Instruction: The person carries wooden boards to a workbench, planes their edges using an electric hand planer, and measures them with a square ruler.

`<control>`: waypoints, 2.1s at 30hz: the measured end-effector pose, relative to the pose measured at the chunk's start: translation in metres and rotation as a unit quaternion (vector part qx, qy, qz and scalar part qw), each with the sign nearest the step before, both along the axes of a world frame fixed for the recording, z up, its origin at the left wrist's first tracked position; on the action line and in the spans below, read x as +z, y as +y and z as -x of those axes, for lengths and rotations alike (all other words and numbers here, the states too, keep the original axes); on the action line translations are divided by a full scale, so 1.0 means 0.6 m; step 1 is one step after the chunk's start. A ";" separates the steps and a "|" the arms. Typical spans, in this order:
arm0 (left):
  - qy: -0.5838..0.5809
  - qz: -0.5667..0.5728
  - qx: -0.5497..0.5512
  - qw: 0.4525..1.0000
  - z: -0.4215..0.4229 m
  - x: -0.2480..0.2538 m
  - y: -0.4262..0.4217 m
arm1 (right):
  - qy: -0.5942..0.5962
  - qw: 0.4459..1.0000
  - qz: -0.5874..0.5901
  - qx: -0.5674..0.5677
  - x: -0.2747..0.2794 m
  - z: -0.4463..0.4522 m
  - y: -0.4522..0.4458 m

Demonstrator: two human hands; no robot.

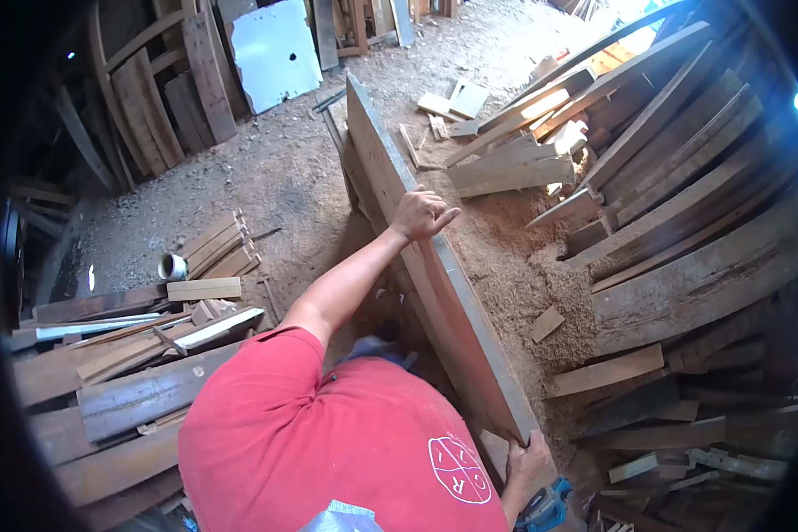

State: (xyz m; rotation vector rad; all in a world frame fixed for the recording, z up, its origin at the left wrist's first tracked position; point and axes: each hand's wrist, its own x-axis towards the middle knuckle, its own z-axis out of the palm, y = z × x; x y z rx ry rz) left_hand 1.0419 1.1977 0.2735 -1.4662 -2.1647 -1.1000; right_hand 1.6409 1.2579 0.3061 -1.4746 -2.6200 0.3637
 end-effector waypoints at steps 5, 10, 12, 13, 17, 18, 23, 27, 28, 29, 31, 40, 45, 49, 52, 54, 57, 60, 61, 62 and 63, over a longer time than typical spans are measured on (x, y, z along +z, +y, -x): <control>-0.046 0.011 0.026 0.999 0.011 0.001 0.008 | 0.045 0.997 -0.051 0.045 -0.029 0.005 0.009; -0.041 0.078 0.074 0.993 0.049 -0.048 0.001 | 0.044 0.999 0.016 -0.001 -0.016 0.008 -0.003; -0.065 0.080 0.020 0.994 0.113 -0.116 -0.011 | 0.068 0.997 -0.020 0.026 0.006 0.025 -0.002; -0.064 0.066 -0.005 0.996 0.132 -0.129 -0.018 | 0.070 0.997 -0.015 0.019 0.013 0.022 -0.004; -0.109 0.102 0.074 0.986 0.122 -0.080 -0.018 | 0.057 0.998 0.014 -0.011 0.017 0.018 -0.013; -0.126 0.109 0.096 0.981 0.093 -0.055 -0.013 | 0.075 0.997 0.017 -0.004 0.016 0.017 -0.015; -0.101 0.139 0.086 0.981 0.114 -0.058 -0.021 | 0.081 0.997 0.009 0.001 0.012 0.013 -0.014; -0.150 0.109 0.075 0.980 0.094 -0.061 -0.014 | 0.093 0.995 0.022 0.014 -0.002 -0.003 -0.003; -0.136 0.111 0.064 0.982 0.103 -0.070 -0.021 | 0.097 0.994 0.049 0.009 -0.006 -0.008 -0.003; -0.131 0.080 0.032 0.988 0.094 -0.069 -0.026 | 0.102 0.993 0.041 0.030 -0.006 -0.011 0.000; -0.136 0.055 0.008 0.989 0.102 -0.082 -0.034 | 0.164 0.975 0.151 -0.009 -0.010 -0.017 0.000; -0.097 -0.065 0.380 0.918 -0.178 -0.084 -0.186 | 0.264 0.926 -0.010 0.270 0.078 0.017 0.044; -0.293 0.284 0.311 0.859 -0.442 -0.284 -0.403 | 0.445 0.791 -0.049 0.418 0.237 0.161 0.059; -0.439 0.428 0.267 0.744 -0.691 -0.403 -0.532 | 0.492 0.761 -0.070 0.418 0.383 0.271 0.023; -0.529 0.444 0.254 0.677 -0.825 -0.464 -0.604 | 0.497 0.773 -0.016 0.394 0.433 0.308 0.006; -0.584 0.423 0.309 0.620 -0.902 -0.450 -0.630 | 0.500 0.764 0.003 0.407 0.449 0.314 -0.008; -0.607 0.374 0.362 0.600 -0.987 -0.484 -0.680 | 0.495 0.776 -0.006 0.390 0.459 0.321 -0.022; -0.599 0.432 0.388 0.552 -1.018 -0.489 -0.684 | 0.489 0.794 0.003 0.363 0.470 0.329 -0.031; -0.608 0.425 0.389 0.546 -1.017 -0.480 -0.680 | 0.487 0.790 0.007 0.372 0.470 0.331 -0.031; -0.616 0.418 0.390 0.542 -1.010 -0.468 -0.677 | 0.489 0.790 0.002 0.371 0.471 0.335 -0.032; -0.619 0.414 0.392 0.540 -1.002 -0.450 -0.671 | 0.491 0.790 -0.004 0.368 0.471 0.338 -0.033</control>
